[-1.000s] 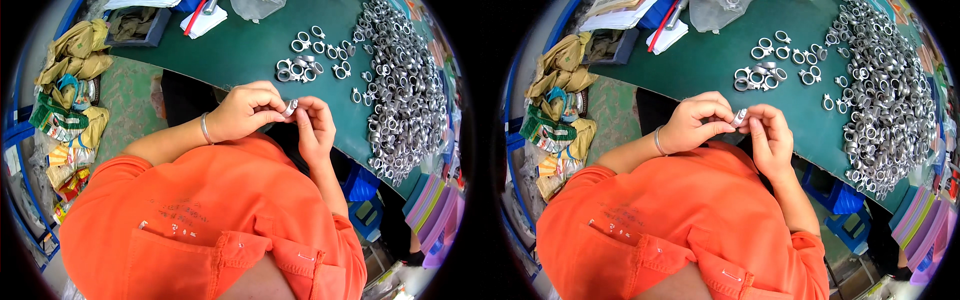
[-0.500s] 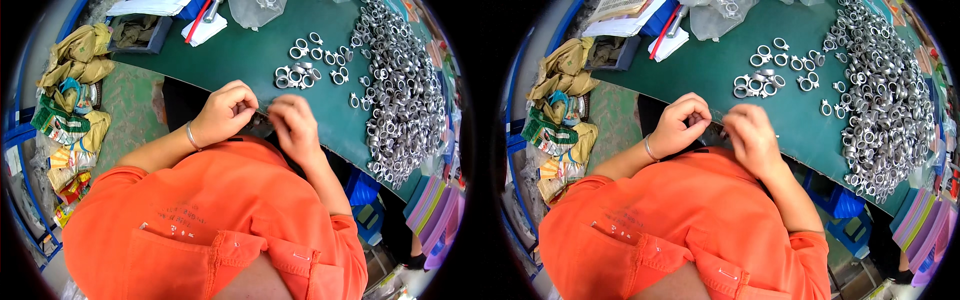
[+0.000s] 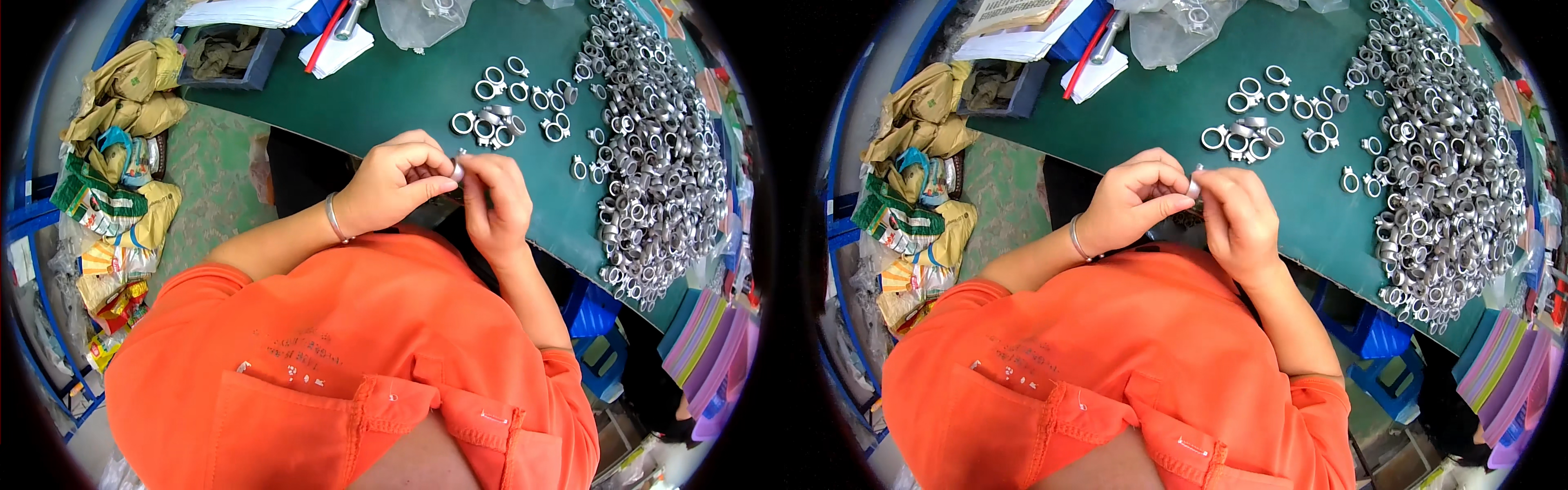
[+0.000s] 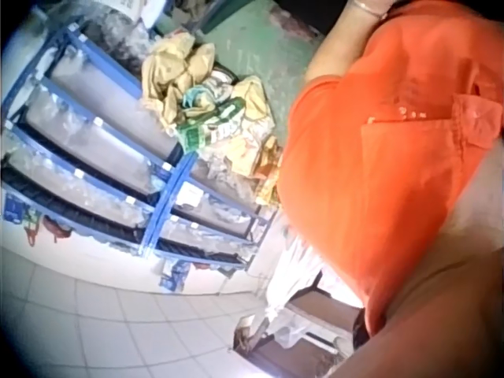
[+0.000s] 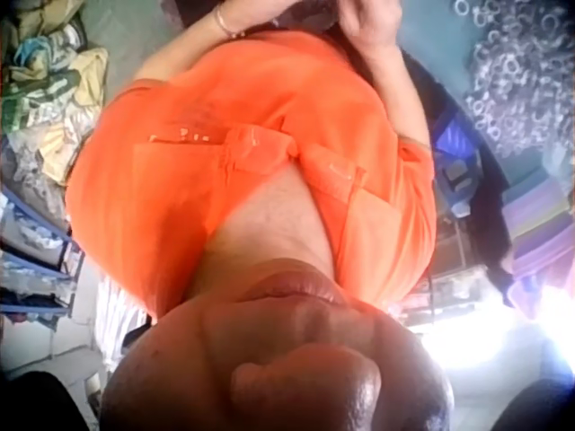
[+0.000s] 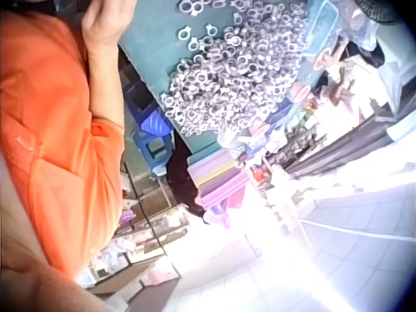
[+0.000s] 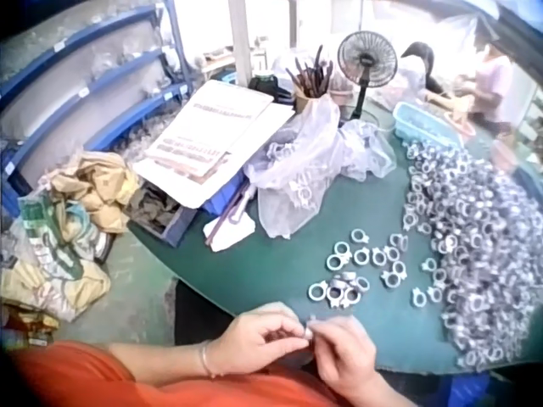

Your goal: The person takes small silver metal rings and inserts smaller metal parts into them by hand, repeating this action with several components and placing the finished items on a green workbench.

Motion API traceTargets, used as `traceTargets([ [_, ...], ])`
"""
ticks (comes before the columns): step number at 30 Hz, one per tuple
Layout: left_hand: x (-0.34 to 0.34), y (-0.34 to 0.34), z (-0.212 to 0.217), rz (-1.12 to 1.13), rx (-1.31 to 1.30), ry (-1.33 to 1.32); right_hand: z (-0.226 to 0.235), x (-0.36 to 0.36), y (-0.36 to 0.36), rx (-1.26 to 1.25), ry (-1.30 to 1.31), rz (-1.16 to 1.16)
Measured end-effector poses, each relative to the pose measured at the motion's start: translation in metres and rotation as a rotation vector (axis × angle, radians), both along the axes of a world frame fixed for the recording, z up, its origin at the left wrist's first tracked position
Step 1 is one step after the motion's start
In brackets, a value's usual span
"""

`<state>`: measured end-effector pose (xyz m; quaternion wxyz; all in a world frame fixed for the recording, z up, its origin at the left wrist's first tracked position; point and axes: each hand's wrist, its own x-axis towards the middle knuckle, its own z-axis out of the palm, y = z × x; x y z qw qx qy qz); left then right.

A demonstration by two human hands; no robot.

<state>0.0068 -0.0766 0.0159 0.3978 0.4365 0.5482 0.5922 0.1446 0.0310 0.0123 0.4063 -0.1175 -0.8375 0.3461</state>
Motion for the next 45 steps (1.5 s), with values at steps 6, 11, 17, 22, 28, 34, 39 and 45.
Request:
traceTargets([
  [6,-0.002,-0.001,0.005,0.001,0.161,0.339,-0.008,0.016,-0.013,-0.918,-0.052,0.237],
  [11,-0.002,-0.005,0.008,-0.011,0.115,0.337,-0.007,0.016,-0.010,-0.785,0.021,0.264],
  [17,0.002,-0.009,0.007,-0.028,0.045,0.063,-0.007,0.016,-0.011,-0.626,0.057,0.209],
  [22,-0.001,-0.008,0.004,-0.040,-0.019,-0.076,-0.004,0.018,-0.015,-0.636,0.087,0.134],
  [28,-0.009,-0.009,0.007,-0.052,0.066,0.048,-0.001,0.023,-0.011,-0.536,0.037,0.171],
  [34,-0.019,-0.021,0.012,-0.123,0.052,0.355,0.003,0.024,-0.019,-0.235,-0.188,0.257],
  [39,-0.014,-0.015,0.004,0.010,0.014,0.354,-0.006,0.009,0.033,0.156,-0.176,-0.279],
  [45,-0.006,-0.004,0.004,-0.012,-0.018,0.250,-0.012,0.015,0.055,0.070,-0.321,-0.299],
])
